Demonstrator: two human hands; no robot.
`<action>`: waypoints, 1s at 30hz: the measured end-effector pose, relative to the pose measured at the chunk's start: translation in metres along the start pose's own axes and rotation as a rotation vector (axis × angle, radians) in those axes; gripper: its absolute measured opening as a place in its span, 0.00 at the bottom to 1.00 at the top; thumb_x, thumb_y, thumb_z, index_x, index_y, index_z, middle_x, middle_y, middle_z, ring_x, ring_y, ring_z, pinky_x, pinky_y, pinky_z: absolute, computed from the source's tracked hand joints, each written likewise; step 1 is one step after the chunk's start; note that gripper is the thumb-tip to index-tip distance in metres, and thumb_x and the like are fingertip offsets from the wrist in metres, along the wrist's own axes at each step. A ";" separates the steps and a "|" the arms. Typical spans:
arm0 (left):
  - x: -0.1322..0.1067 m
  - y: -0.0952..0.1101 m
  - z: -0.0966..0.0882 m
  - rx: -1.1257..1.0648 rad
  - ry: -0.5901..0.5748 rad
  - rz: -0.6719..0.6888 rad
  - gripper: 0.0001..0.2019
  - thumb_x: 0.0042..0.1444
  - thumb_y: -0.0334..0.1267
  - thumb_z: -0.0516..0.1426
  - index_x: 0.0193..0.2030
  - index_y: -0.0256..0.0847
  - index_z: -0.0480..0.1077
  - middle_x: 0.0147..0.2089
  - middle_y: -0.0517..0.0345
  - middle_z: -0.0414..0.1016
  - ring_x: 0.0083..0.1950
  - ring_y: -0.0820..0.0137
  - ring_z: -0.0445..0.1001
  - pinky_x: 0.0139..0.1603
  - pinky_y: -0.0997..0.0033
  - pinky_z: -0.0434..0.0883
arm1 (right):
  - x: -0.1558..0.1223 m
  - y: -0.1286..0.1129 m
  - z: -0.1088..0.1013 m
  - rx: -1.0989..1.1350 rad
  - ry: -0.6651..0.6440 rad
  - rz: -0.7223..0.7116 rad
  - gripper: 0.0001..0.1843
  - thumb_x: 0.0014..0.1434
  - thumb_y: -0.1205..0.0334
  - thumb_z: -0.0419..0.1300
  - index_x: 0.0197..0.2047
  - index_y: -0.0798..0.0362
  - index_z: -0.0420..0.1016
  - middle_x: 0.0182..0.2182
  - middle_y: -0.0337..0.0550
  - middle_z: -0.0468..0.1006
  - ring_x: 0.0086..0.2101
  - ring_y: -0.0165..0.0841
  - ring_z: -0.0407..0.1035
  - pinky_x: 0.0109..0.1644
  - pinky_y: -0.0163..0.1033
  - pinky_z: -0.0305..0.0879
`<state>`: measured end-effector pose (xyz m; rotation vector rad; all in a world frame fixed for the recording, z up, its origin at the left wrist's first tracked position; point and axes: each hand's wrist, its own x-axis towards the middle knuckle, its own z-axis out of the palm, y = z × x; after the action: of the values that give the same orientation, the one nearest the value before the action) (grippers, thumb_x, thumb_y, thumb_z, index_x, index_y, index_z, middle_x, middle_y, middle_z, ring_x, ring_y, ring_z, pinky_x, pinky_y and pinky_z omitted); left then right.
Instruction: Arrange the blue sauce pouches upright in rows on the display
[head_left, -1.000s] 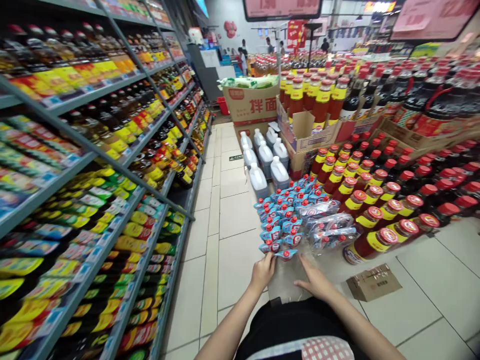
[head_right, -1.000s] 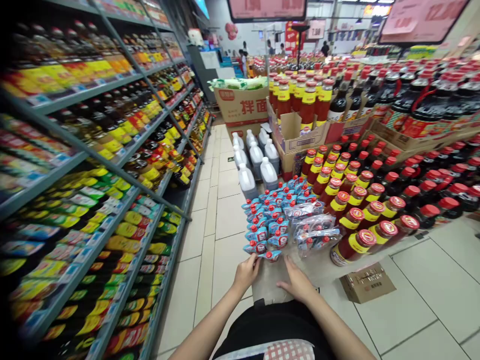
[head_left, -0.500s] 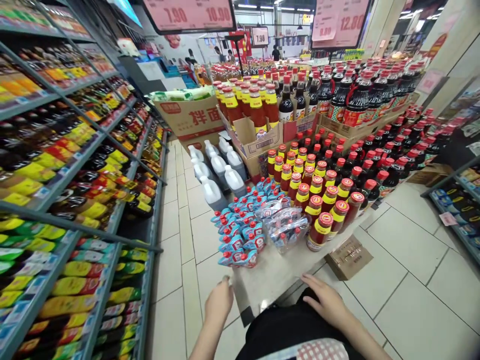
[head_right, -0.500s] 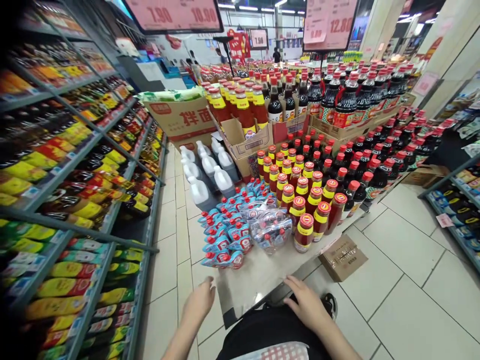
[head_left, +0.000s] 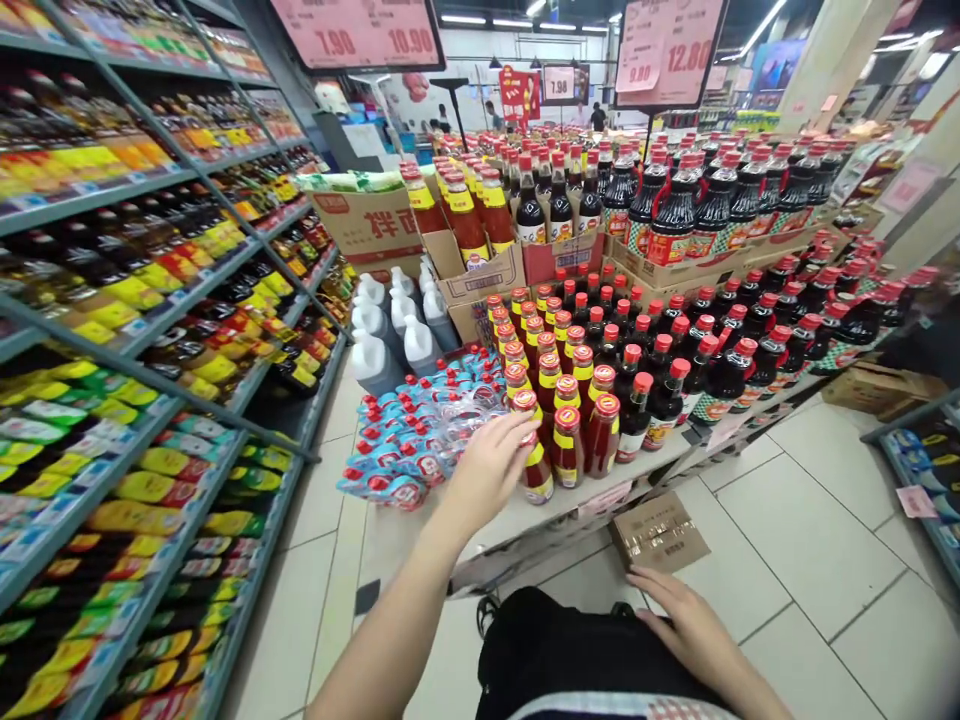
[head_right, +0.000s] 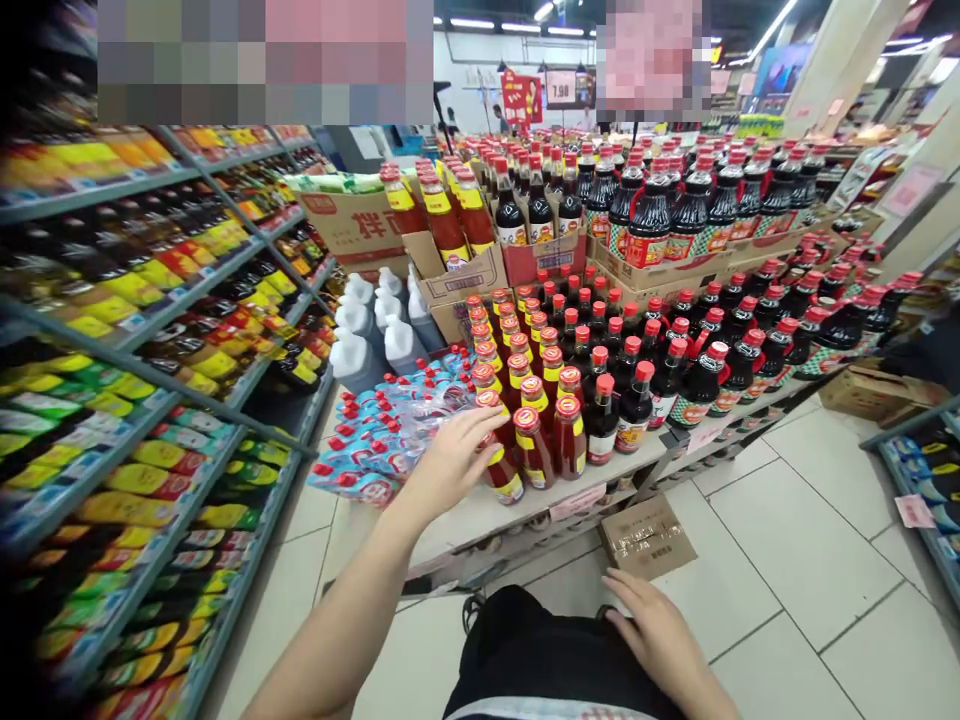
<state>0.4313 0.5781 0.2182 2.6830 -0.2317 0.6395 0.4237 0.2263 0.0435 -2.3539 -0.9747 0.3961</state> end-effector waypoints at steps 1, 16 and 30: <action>0.017 0.010 0.015 0.030 -0.058 0.019 0.17 0.66 0.36 0.50 0.61 0.44 0.65 0.64 0.51 0.69 0.65 0.62 0.65 0.67 0.55 0.63 | -0.014 0.022 -0.011 -0.026 0.031 0.018 0.21 0.66 0.53 0.53 0.60 0.44 0.72 0.60 0.45 0.72 0.56 0.42 0.70 0.60 0.50 0.69; 0.085 0.034 0.055 0.426 -0.336 -0.254 0.22 0.61 0.51 0.57 0.53 0.36 0.70 0.44 0.46 0.75 0.45 0.58 0.76 0.43 0.65 0.69 | -0.055 0.127 -0.054 -0.029 0.091 0.021 0.22 0.67 0.47 0.51 0.58 0.45 0.73 0.57 0.45 0.74 0.55 0.44 0.71 0.57 0.51 0.74; 0.085 0.039 0.071 0.501 -0.248 -0.399 0.29 0.63 0.61 0.48 0.41 0.33 0.74 0.34 0.43 0.78 0.39 0.55 0.78 0.40 0.63 0.68 | 0.025 0.073 -0.062 -0.076 0.003 -0.209 0.20 0.68 0.54 0.51 0.59 0.46 0.73 0.58 0.45 0.73 0.55 0.44 0.70 0.60 0.54 0.69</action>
<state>0.5255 0.5078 0.2110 3.1480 0.4532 0.2621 0.5101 0.1780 0.0485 -2.2888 -1.2401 0.2777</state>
